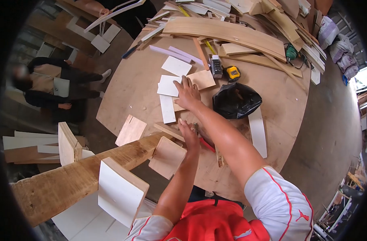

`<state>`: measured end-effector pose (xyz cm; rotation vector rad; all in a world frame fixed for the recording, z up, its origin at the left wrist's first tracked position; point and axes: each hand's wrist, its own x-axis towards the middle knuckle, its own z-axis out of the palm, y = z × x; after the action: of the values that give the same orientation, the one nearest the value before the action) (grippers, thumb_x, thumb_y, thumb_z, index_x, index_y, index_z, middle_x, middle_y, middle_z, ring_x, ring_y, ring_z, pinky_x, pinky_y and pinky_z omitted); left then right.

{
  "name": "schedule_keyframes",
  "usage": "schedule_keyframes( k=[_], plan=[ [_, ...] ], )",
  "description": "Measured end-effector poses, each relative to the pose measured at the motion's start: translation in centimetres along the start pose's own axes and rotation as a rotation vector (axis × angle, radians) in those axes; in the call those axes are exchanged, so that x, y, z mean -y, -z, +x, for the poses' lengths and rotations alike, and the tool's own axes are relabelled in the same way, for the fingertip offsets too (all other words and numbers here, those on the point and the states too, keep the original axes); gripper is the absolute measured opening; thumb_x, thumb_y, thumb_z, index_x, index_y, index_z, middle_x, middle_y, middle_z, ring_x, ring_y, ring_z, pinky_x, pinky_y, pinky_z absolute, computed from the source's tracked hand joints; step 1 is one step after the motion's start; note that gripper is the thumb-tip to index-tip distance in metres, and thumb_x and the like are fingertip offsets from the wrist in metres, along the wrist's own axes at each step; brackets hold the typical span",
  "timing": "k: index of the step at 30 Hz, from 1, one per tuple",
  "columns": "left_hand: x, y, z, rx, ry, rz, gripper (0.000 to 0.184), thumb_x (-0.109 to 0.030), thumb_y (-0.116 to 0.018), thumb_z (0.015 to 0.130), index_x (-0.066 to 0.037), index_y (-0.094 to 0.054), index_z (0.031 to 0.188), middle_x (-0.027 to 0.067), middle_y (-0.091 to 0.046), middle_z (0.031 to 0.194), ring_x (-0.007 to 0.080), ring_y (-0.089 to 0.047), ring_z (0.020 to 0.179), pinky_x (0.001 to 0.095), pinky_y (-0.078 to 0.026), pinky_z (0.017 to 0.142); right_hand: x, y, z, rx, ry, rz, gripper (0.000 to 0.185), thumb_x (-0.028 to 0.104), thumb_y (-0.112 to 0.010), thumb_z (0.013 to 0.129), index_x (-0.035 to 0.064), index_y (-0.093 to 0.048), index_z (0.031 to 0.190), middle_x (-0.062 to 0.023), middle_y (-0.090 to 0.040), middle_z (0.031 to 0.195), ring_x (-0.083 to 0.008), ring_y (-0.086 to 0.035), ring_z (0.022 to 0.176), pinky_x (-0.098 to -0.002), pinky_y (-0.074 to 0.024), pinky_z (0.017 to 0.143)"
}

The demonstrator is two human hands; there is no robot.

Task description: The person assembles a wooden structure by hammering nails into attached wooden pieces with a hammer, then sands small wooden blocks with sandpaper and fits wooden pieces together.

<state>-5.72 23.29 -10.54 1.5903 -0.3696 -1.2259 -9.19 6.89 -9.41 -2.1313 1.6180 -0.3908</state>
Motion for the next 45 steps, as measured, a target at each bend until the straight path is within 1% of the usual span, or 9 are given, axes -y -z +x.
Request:
schedule_keyframes(
  k=[14, 18, 19, 23, 30, 31, 34, 35, 45],
  plan=[
    [0.3, -1.4, 0.9, 0.046, 0.051, -0.015, 0.074, -0.054, -0.040, 0.108, -0.009, -0.018, 0.163, 0.0170, -0.040, 0.153, 0.0313, -0.051, 0.125, 0.0466, -0.042, 0.106, -2.8, 2.6, -5.9, 0.028, -0.035, -0.039, 0.064, 0.033, -0.086, 0.070, 0.0195, -0.064, 0.128, -0.0187, -0.053, 0.132, -0.0403, -0.054, 0.124, -0.0501, -0.0473, 0.103],
    [-0.5, -1.8, 0.0, 0.082, 0.144, -0.220, 0.071, -0.052, -0.053, 0.104, -0.011, -0.028, 0.157, 0.0102, -0.052, 0.138, 0.0225, -0.058, 0.108, 0.0362, -0.048, 0.088, -4.7, 5.5, -10.3, -0.077, -0.035, 0.139, 0.073, 0.033, -0.087, 0.064, 0.0148, -0.061, 0.131, -0.0174, -0.055, 0.129, -0.0389, -0.055, 0.123, -0.0472, -0.0494, 0.102],
    [-0.7, -1.9, -0.2, 0.071, 0.165, -0.329, 0.061, -0.050, -0.059, 0.102, -0.013, -0.041, 0.148, 0.0072, -0.057, 0.132, 0.0203, -0.061, 0.101, 0.0340, -0.050, 0.081, -4.8, 7.1, -11.7, -0.045, -0.004, 0.156, 0.079, 0.030, -0.087, 0.060, 0.0127, -0.060, 0.132, -0.0168, -0.056, 0.128, -0.0378, -0.054, 0.123, -0.0454, -0.0491, 0.103],
    [-0.8, -1.6, -1.8, 0.219, 0.260, -0.456, 0.043, -0.040, -0.064, 0.102, -0.015, -0.054, 0.135, 0.0044, -0.066, 0.120, 0.0205, -0.067, 0.099, 0.0365, -0.054, 0.079, -5.7, 12.9, -17.1, 0.018, 0.137, 0.263, 0.085, 0.027, -0.087, 0.057, 0.0104, -0.057, 0.135, -0.0146, -0.055, 0.131, -0.0369, -0.052, 0.126, -0.0440, -0.0459, 0.109],
    [-0.2, -2.2, -7.8, 0.432, 0.158, -0.626, 0.039, -0.025, -0.065, 0.103, -0.014, -0.050, 0.137, 0.0064, -0.066, 0.124, 0.0221, -0.069, 0.108, 0.0409, -0.061, 0.086, -6.4, 16.1, -23.9, -0.250, 0.156, 0.506, 0.082, 0.026, -0.088, 0.072, 0.0083, -0.054, 0.144, -0.0165, -0.052, 0.146, -0.0338, -0.053, 0.133, -0.0414, -0.0470, 0.109],
    [-1.1, -2.9, -9.4, 0.423, 0.139, -0.643, 0.039, -0.023, -0.067, 0.101, -0.013, -0.050, 0.136, 0.0069, -0.065, 0.125, 0.0234, -0.069, 0.109, 0.0427, -0.061, 0.088, -5.4, 16.2, -24.9, -0.394, 0.095, 0.613, 0.055, 0.020, -0.084, 0.082, 0.0038, -0.064, 0.131, -0.0178, -0.065, 0.128, -0.0293, -0.066, 0.114, -0.0374, -0.0538, 0.096],
    [-2.2, -4.1, -13.1, 0.384, 0.091, -0.572, 0.040, -0.021, -0.068, 0.100, -0.014, -0.050, 0.136, 0.0070, -0.065, 0.125, 0.0249, -0.069, 0.111, 0.0447, -0.061, 0.088, -5.4, 15.3, -27.5, -0.429, -0.217, 0.787, 0.027, 0.010, -0.078, 0.087, -0.0006, -0.071, 0.111, -0.0157, -0.073, 0.104, -0.0239, -0.072, 0.090, -0.0337, -0.0566, 0.080],
    [-2.3, -4.4, -14.2, 0.395, 0.084, -0.569, 0.040, -0.020, -0.067, 0.101, -0.014, -0.050, 0.136, 0.0068, -0.064, 0.127, 0.0252, -0.067, 0.113, 0.0459, -0.060, 0.091, -5.1, 14.8, -28.2, -0.617, -0.176, 0.782, 0.011, 0.006, -0.074, 0.091, -0.0025, -0.073, 0.097, -0.0130, -0.074, 0.087, -0.0192, -0.070, 0.076, -0.0319, -0.0551, 0.070],
    [-0.3, -4.0, -22.0, 0.526, -0.008, -0.563, 0.039, -0.019, -0.066, 0.101, -0.014, -0.049, 0.135, 0.0083, -0.063, 0.128, 0.0270, -0.068, 0.112, 0.0488, -0.060, 0.091, -3.8, 19.1, -36.0, -0.690, -0.245, 0.832, 0.014, 0.007, -0.073, 0.092, -0.0029, -0.071, 0.103, -0.0067, -0.073, 0.088, -0.0108, -0.065, 0.078, -0.0281, -0.0535, 0.072]
  ],
)
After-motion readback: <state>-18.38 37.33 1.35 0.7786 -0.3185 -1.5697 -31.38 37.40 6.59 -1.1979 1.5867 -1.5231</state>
